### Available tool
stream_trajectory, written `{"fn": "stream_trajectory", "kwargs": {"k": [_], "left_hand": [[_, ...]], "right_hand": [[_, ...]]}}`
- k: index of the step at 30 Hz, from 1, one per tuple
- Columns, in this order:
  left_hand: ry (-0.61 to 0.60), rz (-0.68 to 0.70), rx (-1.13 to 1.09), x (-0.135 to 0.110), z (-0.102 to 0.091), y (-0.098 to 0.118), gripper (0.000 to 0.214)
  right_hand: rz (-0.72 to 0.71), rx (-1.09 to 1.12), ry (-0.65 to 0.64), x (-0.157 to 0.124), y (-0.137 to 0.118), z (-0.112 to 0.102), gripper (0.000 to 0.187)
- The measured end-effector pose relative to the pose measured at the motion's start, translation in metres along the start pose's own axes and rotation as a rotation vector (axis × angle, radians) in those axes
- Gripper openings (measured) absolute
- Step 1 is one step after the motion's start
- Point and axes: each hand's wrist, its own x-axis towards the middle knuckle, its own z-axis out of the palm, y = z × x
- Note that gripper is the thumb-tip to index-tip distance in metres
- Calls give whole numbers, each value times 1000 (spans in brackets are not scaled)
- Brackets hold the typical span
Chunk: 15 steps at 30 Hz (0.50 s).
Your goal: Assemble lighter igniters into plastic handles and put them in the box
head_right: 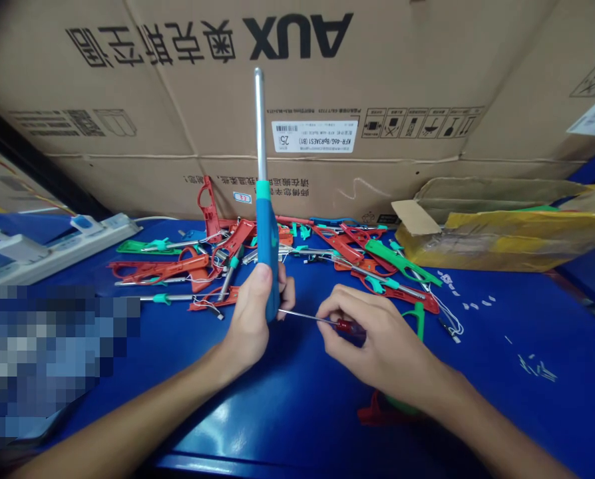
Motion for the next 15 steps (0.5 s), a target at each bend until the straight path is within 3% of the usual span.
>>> {"fn": "stream_trajectory", "kwargs": {"k": [5, 10, 15], "left_hand": [[9, 0, -10, 2, -1, -2, 46], [23, -35, -45, 3, 0, -2, 48], [3, -39, -40, 0, 1, -1, 47]], "right_hand": [[-298, -278, 96, -2, 12, -3, 19], [-445, -700, 217, -8, 18, -2, 22], [-535, -840, 206, -12, 11, 0, 22]]}}
